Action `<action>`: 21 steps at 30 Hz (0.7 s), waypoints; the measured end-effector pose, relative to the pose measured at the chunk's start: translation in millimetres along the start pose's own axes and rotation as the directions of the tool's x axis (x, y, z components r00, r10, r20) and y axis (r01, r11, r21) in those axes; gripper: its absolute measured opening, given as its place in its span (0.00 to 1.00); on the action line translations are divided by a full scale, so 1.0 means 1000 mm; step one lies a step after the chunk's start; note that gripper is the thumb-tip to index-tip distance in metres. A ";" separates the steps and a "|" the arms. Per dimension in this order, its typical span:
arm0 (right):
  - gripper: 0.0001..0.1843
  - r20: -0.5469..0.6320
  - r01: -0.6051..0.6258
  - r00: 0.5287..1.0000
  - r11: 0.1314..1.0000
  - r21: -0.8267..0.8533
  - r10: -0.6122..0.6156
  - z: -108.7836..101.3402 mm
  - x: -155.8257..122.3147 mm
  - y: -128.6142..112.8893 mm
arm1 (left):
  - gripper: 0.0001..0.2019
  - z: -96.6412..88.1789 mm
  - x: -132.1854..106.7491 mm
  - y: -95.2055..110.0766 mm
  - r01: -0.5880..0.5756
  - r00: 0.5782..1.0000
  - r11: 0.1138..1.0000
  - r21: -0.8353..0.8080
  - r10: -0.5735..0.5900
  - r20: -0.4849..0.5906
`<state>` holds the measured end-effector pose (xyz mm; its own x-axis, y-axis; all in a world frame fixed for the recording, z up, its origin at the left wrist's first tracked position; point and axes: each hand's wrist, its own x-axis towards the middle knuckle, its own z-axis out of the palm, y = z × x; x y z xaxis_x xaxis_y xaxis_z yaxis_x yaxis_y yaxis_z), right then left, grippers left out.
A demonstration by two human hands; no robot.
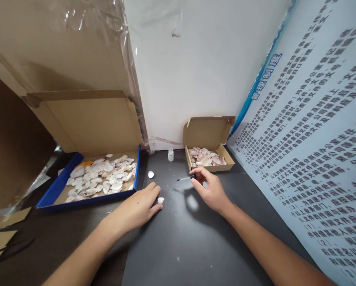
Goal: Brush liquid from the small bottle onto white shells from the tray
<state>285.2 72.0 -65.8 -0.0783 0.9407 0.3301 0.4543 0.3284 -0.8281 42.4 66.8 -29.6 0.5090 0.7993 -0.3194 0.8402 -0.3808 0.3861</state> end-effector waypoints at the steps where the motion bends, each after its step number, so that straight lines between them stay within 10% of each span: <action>1: 0.08 0.007 0.022 1.000 1.000 -0.021 -0.022 0.000 -0.001 -0.001 | 0.11 0.001 0.001 0.000 -0.001 1.000 1.000 0.007 0.001 0.000; 11: 0.10 0.033 0.240 0.971 0.964 -0.118 -0.238 -0.003 -0.013 -0.013 | 0.09 0.015 0.021 -0.007 -0.012 0.997 0.935 -0.355 -0.016 -0.075; 21: 0.11 0.051 0.270 0.962 0.962 -0.049 -0.268 0.013 -0.020 -0.020 | 0.20 0.030 0.032 -0.005 0.009 0.999 0.460 -0.888 0.041 0.031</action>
<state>265.8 47.9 -61.5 -0.2423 0.8215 0.5162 0.4591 0.5658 -0.6849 59.8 80.0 -68.1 0.5488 0.7680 -0.3300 0.2247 0.2447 0.9432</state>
